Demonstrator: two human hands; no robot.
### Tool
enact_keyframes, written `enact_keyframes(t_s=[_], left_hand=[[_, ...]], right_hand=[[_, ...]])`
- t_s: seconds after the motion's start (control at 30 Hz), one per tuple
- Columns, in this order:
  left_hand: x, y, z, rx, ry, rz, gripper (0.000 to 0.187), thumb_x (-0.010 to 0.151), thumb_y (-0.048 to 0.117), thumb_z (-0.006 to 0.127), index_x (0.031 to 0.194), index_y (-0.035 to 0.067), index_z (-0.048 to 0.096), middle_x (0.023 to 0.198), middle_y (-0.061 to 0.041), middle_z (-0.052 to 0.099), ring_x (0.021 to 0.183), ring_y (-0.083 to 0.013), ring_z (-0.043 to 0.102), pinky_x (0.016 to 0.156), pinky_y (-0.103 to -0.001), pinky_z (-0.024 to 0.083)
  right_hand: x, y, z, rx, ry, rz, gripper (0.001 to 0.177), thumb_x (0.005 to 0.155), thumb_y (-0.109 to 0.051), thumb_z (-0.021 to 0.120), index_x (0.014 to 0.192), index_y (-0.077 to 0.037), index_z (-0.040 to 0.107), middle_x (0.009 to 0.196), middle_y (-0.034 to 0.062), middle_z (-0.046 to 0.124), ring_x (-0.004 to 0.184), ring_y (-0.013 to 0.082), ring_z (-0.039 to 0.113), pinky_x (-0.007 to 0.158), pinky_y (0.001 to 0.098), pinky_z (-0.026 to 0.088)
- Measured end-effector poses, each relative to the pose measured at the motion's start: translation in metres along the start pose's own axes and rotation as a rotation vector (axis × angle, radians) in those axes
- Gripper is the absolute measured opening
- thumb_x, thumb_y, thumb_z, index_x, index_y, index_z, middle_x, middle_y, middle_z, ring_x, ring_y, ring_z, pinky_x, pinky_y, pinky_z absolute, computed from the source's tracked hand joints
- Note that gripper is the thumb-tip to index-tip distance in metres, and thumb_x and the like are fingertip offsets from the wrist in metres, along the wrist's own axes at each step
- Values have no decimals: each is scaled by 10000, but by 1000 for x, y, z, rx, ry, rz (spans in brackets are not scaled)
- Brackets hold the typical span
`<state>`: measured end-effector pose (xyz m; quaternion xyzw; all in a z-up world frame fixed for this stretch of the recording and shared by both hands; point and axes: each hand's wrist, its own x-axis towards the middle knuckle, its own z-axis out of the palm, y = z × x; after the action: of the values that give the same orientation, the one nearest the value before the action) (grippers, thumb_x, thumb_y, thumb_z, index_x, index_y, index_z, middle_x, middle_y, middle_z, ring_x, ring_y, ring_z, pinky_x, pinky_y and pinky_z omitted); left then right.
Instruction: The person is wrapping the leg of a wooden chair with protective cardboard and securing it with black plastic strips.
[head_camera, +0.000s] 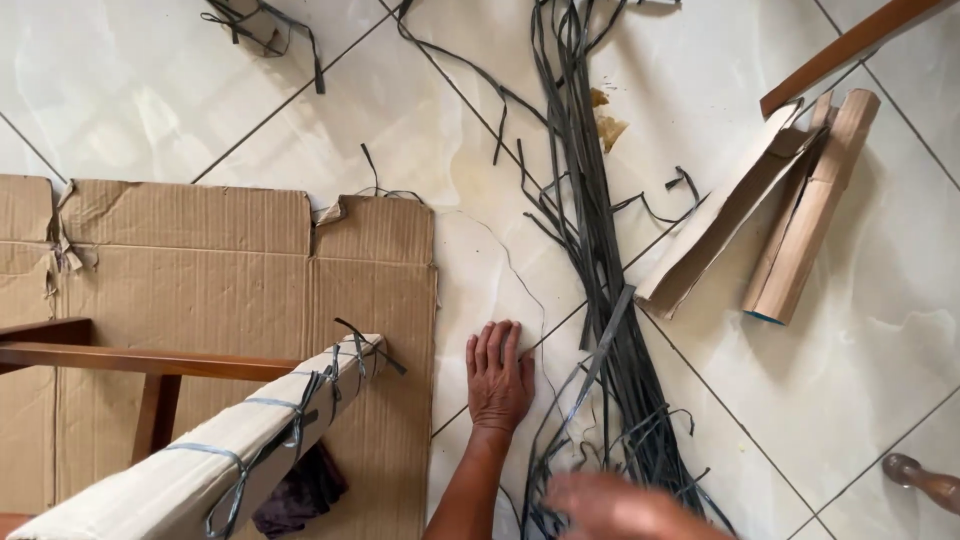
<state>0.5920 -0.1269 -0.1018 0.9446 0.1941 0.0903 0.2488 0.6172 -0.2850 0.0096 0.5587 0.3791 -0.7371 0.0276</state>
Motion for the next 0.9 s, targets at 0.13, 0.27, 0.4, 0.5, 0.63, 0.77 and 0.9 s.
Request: enact_keyframes(t_s=[0.13,0.27,0.4,0.5,0.63,0.77,0.9], left_hand=[[-3,-4,9,14,-1,19,565,922,218,640,1448,55,515,1474,-94,513,1412,-293,436,1228,-468,276],[-5,-8,24,98,181,50,497,938,347,631,1407,186,589,1406,-29,546,1405,-251,476,1215,-467,320],[-5,-7,23,84,194,61,506,929,335,641,1405,171,587,1399,-42,551,1404,-267,479,1211,-479,326],[-6,-8,22,80,193,68,526,904,313,659,1405,167,594,1397,-44,552,1405,-268,477,1215,-478,322],[-6,-7,18,67,192,69,500,918,293,661,1394,154,599,1382,-51,557,1394,-270,482,1212,-480,328],[-11,-12,22,89,210,97,506,912,296,648,1393,149,589,1385,-65,561,1380,-285,500,1201,-493,345],[-16,-21,36,98,233,139,559,850,303,675,1387,161,604,1387,-75,569,1370,-286,516,1194,-491,352]], right_hand=[[-17,16,-141,215,338,116,290,1030,-447,497,1006,-234,692,1063,-83,805,868,66,769,785,258,613],[39,55,-269,-216,1504,-135,223,1001,-376,639,1088,-176,689,885,141,681,935,342,686,821,448,529],[86,52,-355,-17,1459,51,503,1028,-470,596,1516,-383,513,1610,255,306,1311,503,560,979,602,546],[108,42,-362,-55,1502,138,464,1098,-259,431,1549,-157,457,1629,150,347,1164,460,647,888,558,596],[119,43,-315,-110,1537,101,451,1104,-249,359,1506,-91,488,1589,77,422,1058,407,703,812,532,622],[83,27,-211,-93,1576,-5,426,1114,-317,393,1453,-134,575,1497,56,543,1223,301,650,892,439,590],[52,30,-100,-91,1593,-87,396,1104,-300,479,1426,-134,640,1443,62,631,1240,283,644,924,411,570]])
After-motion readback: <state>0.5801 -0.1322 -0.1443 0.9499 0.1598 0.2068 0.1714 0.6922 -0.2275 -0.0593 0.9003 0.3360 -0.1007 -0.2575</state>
